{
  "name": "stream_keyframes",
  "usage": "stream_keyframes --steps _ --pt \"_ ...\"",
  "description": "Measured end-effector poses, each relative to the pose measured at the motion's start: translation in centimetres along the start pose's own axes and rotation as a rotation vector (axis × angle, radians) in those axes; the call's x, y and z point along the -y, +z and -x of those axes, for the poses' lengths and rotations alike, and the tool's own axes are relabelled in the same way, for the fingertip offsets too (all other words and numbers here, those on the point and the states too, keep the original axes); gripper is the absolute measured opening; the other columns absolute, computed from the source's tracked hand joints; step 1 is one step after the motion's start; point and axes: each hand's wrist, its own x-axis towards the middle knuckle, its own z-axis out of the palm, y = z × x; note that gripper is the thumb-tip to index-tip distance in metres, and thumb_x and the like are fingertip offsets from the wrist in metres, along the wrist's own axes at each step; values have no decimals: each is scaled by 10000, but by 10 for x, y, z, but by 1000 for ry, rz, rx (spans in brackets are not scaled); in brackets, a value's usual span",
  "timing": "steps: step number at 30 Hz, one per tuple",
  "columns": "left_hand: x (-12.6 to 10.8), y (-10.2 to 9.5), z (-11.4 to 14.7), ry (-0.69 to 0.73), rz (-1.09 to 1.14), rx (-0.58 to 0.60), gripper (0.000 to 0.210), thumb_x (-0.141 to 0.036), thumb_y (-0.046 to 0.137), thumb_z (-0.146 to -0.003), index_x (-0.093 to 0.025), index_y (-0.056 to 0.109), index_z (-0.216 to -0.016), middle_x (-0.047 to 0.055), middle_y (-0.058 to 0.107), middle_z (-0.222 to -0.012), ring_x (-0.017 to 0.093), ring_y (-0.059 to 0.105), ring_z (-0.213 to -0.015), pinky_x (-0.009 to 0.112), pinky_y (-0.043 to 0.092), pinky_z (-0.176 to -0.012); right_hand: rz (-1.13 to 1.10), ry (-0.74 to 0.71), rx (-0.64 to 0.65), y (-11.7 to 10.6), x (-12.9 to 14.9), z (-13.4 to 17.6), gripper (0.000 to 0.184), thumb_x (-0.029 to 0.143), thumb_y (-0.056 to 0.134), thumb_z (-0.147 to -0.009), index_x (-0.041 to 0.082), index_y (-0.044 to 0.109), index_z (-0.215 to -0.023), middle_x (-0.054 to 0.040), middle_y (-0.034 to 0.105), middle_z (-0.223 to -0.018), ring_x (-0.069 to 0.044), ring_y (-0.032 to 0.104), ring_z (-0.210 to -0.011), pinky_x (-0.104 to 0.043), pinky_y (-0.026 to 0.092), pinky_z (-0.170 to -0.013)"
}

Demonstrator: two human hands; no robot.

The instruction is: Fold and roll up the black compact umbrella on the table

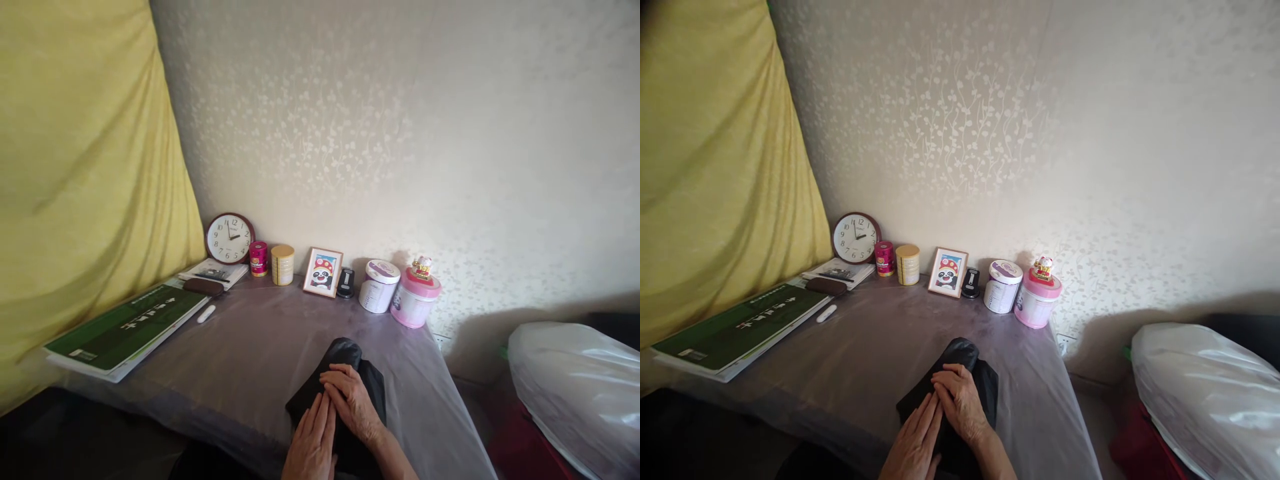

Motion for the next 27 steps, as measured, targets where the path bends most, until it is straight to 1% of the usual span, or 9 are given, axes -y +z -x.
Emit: stream_keyframes --steps 2,4,8,11,14,18,22,25,27 --pt "-1 3 0 -22 22 22 990 -5 453 -579 -174 -58 -1409 79 260 -1457 251 333 -1297 352 434 -989 83 -11 -11 1 -13 -2 247 246 438 -898 223 650 -1023 -45 667 -1070 -200 499 -1138 -405 363 -1001" --pt "0 6 0 -31 52 59 1014 12 461 -570 -199 -72 -1407 85 218 -1466 262 307 -1307 360 424 -1003 158 10 -13 2 -25 -7 264 252 421 -906 227 639 -1053 -47 655 -1105 -206 493 -1156 -454 313 -1032" --pt "2 8 0 -72 119 146 1002 31 464 -584 -238 -41 -1407 77 138 -1478 281 243 -1326 382 394 -1032 239 42 -38 2 -44 -23 306 255 372 -920 233 633 -1076 -53 656 -1105 -205 499 -1158 -475 278 -1044" --pt "0 3 -2 -115 185 215 962 32 456 -607 -262 10 -1407 42 91 -1485 280 204 -1340 397 365 -1055 244 65 -68 3 -59 -34 334 258 341 -921 221 648 -1047 -60 660 -1091 -198 508 -1146 -437 324 -1020" --pt "-3 -5 -5 -182 246 290 923 32 442 -622 -262 52 -1405 29 53 -1486 274 181 -1350 407 339 -1067 206 127 -88 6 -72 -43 361 261 315 -915 200 660 -1005 -72 662 -1077 -183 557 -1075 -375 393 -966" --pt "-8 -18 -11 -253 306 354 890 24 428 -614 -224 103 -1405 36 46 -1489 270 162 -1357 398 296 -1088 167 335 -120 2 -82 -47 349 282 337 -884 186 639 -1029 -73 665 -1064 -177 591 -1020 -329 414 -947" --pt "-11 -34 -14 -279 350 357 852 15 406 -635 -224 128 -1404 22 58 -1494 259 157 -1362 388 289 -1088 175 505 -200 -15 -85 -31 377 326 340 -855 146 616 -1037 -110 656 -1070 -213 591 -1024 -340 421 -929" --pt "-12 -47 -13 -275 386 359 799 -41 417 -686 -221 122 -1407 19 53 -1503 266 148 -1365 403 285 -1088 151 672 -285 -34 -86 -3 410 388 330 -840 148 602 -1031 -118 658 -1055 -226 611 -984 -329 450 -870" --pt "-12 -52 -11 -265 396 370 773 -77 416 -719 -217 99 -1411 27 40 -1508 265 138 -1368 417 283 -1086 136 753 -307 -45 -85 20 412 420 342 -824 156 596 -1013 -115 666 -1017 -229 622 -953 -323 455 -845"
